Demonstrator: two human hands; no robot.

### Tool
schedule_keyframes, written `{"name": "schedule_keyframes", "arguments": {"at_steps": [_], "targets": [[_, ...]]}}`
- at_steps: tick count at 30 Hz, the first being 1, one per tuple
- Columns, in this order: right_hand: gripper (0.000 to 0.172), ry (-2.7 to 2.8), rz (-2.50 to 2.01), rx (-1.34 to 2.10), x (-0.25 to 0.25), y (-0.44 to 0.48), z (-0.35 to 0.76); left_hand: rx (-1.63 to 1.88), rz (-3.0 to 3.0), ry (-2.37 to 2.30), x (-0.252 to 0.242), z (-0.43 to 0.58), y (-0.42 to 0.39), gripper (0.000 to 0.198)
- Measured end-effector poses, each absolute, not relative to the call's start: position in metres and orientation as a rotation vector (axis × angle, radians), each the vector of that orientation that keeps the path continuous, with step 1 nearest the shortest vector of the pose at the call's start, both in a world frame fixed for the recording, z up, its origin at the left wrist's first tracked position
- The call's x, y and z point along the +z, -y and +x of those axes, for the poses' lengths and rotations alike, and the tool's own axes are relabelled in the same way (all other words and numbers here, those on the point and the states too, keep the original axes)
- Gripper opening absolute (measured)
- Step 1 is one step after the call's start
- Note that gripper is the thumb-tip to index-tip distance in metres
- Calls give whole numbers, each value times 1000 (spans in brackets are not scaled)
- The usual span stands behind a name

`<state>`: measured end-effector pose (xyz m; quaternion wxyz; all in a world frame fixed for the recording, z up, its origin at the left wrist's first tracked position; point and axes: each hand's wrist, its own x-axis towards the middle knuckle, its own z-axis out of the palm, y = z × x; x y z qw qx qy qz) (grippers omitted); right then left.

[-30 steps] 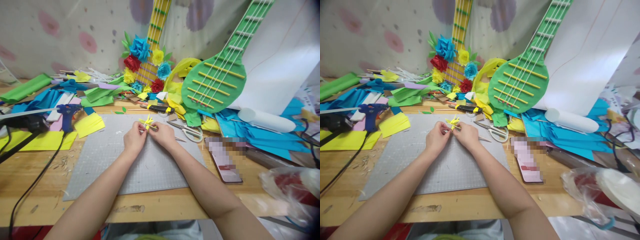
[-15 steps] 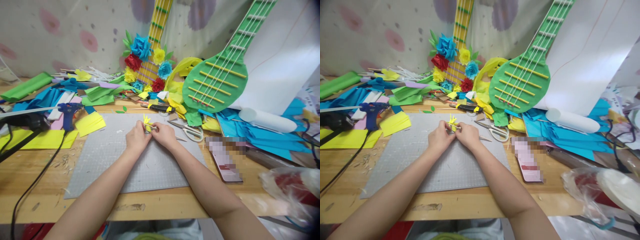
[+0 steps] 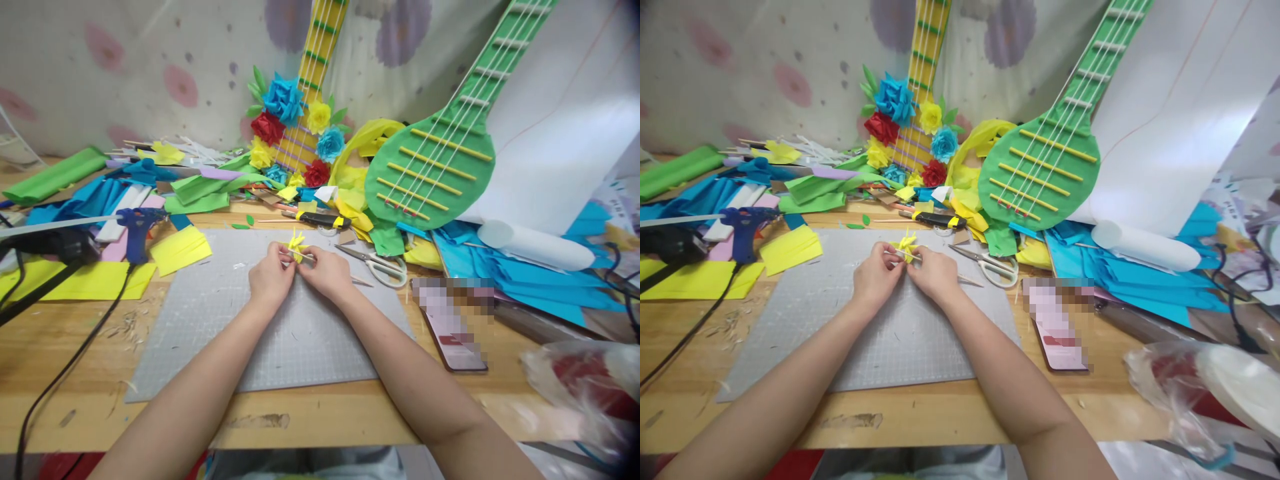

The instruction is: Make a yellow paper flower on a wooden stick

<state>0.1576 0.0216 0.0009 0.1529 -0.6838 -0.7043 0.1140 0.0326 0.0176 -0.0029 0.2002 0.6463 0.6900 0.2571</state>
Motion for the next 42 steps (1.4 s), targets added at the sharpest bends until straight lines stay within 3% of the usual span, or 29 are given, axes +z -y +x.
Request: {"name": "schedule_keyframes", "arguments": {"at_steps": [16,24,31,42], "targets": [[21,1910,-1940,282,4,-17,157,941,1840,-1836,-8,29,-21,26],[28,1894,-1914,268,3,-21,152,971,1844,-1753,-9,31,-22,29],[22,1920,-2012,318,0,-26,152,1001,1816,-1766,-11,32,-23,31],[25,1917,-2015,282,-1,-31,154,1202,1715,-1735,-20,31,-41,27]]}}
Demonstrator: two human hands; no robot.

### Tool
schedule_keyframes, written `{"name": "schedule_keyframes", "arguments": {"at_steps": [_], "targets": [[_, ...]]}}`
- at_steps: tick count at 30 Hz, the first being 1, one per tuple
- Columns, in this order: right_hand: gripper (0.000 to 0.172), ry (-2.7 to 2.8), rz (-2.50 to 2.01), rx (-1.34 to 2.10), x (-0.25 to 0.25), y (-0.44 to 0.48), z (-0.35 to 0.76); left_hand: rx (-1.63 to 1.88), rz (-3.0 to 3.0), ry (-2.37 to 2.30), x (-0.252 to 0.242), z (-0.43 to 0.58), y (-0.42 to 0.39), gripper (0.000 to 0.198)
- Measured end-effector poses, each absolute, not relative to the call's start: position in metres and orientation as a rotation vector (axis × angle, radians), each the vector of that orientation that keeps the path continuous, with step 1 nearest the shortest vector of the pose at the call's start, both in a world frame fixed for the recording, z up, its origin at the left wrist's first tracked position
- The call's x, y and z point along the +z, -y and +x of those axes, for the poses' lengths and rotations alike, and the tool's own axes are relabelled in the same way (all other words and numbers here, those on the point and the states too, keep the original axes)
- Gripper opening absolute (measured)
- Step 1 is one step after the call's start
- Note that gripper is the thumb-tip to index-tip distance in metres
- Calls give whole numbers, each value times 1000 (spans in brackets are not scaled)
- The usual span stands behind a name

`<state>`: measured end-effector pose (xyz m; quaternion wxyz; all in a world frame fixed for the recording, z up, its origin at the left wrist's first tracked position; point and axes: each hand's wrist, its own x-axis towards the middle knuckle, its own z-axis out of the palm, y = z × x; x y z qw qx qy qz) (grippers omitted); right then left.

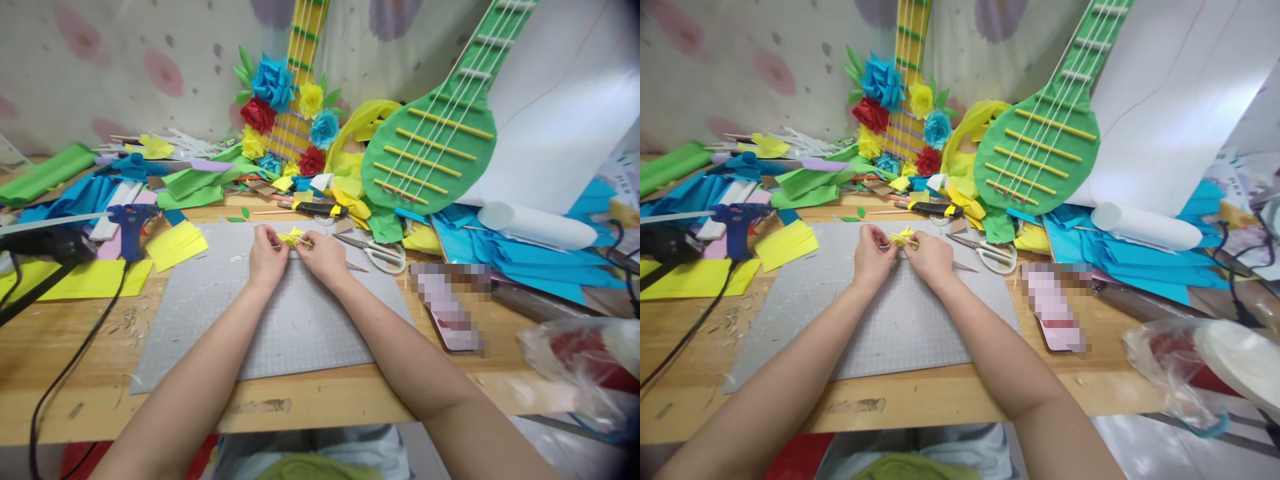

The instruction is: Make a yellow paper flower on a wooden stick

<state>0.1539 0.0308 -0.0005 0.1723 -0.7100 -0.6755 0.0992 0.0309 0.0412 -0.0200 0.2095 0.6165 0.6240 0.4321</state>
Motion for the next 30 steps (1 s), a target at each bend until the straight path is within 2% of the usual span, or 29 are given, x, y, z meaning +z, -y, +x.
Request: {"name": "schedule_keyframes", "arguments": {"at_steps": [8,12,22,30], "targets": [[26,1966,-1979,326,2,-31,151,1173,1912,-1859,-23,30,-41,18],[26,1961,-1979,338,2,-29,150,997,2131,-1901,-19,30,-37,4],[25,1982,-1913,392,2,-28,154,979,1834,-1540,-16,29,-30,24],[28,2079,-1784,395,3,-29,165,1031,1774,-1539,-15,31,-29,34]]}}
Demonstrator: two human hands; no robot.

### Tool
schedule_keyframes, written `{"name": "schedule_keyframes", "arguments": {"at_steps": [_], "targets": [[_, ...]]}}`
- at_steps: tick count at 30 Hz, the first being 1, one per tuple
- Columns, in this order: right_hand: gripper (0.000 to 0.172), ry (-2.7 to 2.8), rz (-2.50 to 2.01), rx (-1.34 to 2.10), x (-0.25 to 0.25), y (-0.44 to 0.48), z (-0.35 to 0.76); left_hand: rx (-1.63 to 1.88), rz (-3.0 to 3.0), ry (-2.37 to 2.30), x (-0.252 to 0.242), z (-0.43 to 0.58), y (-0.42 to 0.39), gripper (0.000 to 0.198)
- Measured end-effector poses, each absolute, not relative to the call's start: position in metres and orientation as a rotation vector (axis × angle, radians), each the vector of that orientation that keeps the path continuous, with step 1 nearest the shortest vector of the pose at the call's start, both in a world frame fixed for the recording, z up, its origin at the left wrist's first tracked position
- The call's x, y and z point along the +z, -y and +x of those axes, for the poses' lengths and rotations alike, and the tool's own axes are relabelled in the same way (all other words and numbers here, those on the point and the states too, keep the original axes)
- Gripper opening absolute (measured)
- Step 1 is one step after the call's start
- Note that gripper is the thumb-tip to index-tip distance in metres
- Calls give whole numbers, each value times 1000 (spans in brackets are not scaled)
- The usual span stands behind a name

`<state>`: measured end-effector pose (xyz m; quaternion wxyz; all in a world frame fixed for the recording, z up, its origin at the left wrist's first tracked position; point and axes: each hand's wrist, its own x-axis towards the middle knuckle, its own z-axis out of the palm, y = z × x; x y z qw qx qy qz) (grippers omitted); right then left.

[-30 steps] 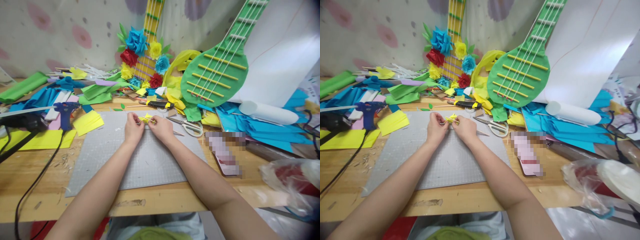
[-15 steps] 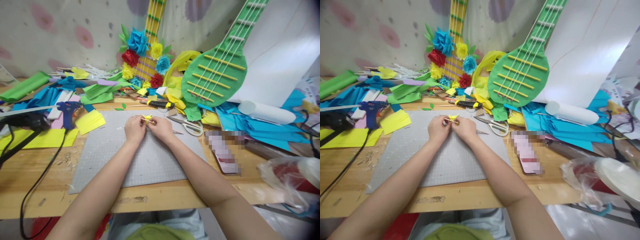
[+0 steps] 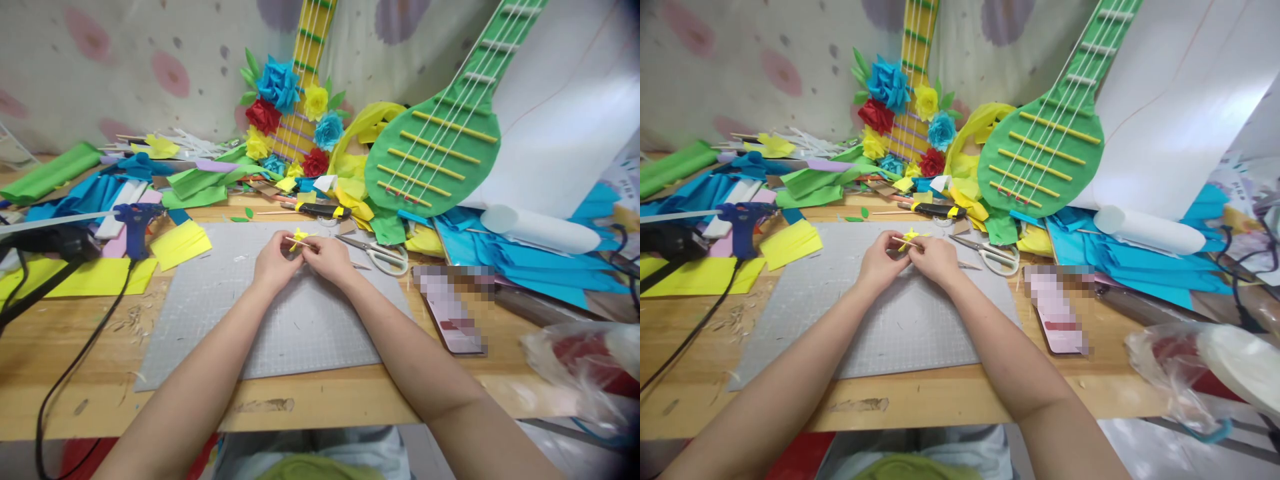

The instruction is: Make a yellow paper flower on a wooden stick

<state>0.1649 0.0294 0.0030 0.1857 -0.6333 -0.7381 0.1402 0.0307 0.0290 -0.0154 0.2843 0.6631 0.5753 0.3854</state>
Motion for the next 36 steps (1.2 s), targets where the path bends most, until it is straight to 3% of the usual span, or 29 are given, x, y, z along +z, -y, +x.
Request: {"name": "schedule_keyframes", "arguments": {"at_steps": [5,12,28,36], "targets": [[27,2089,-1805,373,0,-30,164,1016,1800,-1641,-19,28,-33,18],[26,2064,-1844,372,1,-28,161,983,1800,-1748,-16,29,-32,23],[22,1803,-1771,279,0,-21,161,915,1890,-1942,-15,25,-32,8],[21,1783,-1751,271,-2,-22,162,878,2075,-1923,-18,26,-33,16]]}}
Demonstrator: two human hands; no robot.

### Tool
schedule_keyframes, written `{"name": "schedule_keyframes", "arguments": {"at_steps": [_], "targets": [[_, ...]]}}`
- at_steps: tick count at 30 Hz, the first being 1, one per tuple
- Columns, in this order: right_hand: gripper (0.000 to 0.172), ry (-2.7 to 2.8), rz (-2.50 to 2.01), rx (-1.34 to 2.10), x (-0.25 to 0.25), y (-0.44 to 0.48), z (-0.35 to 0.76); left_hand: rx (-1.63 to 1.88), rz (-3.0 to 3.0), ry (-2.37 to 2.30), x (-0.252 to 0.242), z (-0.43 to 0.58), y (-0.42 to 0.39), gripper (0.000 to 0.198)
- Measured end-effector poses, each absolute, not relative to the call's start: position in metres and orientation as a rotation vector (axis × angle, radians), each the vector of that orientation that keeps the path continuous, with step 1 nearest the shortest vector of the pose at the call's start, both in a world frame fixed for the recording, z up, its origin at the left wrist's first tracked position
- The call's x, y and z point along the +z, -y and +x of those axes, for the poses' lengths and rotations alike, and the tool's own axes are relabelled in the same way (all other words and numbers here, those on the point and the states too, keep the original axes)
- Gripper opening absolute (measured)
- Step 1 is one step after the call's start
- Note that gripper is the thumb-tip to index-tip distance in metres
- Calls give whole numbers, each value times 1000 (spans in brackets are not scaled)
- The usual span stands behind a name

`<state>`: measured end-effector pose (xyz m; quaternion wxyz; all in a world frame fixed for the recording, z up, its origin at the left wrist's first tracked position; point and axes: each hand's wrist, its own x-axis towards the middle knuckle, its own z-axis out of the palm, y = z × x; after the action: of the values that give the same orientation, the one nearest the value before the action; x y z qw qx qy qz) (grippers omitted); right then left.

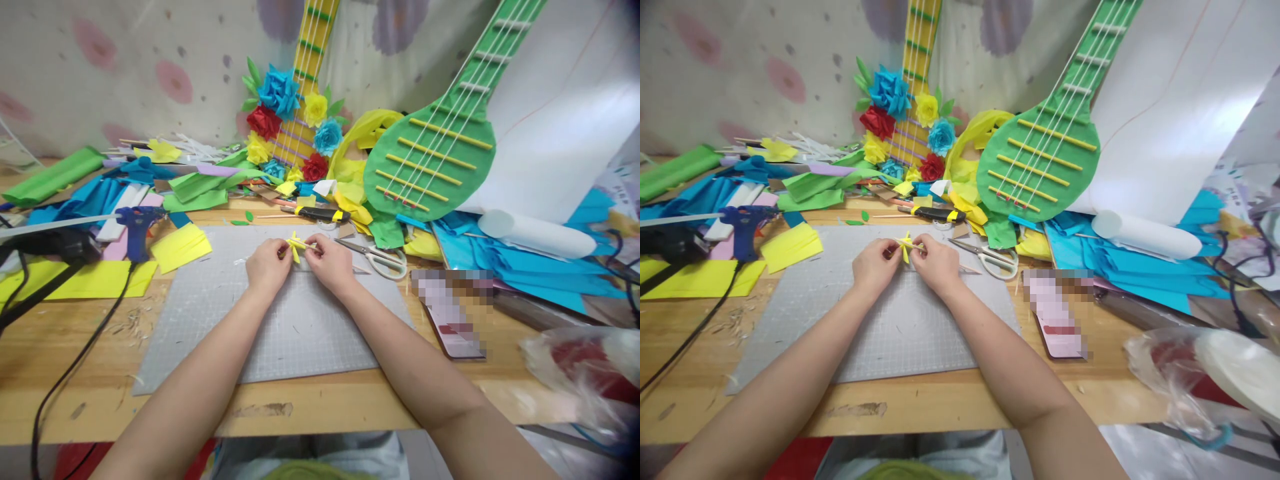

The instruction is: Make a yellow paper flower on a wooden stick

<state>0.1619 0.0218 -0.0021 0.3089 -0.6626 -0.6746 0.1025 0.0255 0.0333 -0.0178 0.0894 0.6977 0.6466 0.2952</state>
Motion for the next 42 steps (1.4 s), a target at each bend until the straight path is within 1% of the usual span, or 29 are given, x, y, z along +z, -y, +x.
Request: {"name": "schedule_keyframes", "arguments": {"at_steps": [4,18,22,27,35,42], "targets": [[21,1790,-1775,278,-3,-22,162,899,2160,-1877,-18,26,-34,21],[22,1793,-1785,271,0,-18,160,954,2216,-1910,-13,29,-30,20],[26,1848,-1852,282,-1,-19,158,902,2203,-1909,-12,29,-29,19],[22,1912,-1957,260,0,-21,155,872,2157,-1916,-12,29,-28,17],[18,1901,-1955,216,-2,-23,157,765,2218,-1933,-12,25,-25,22],[23,1871,-1950,183,-7,-26,160,785,2165,-1880,-12,24,-26,24]]}}
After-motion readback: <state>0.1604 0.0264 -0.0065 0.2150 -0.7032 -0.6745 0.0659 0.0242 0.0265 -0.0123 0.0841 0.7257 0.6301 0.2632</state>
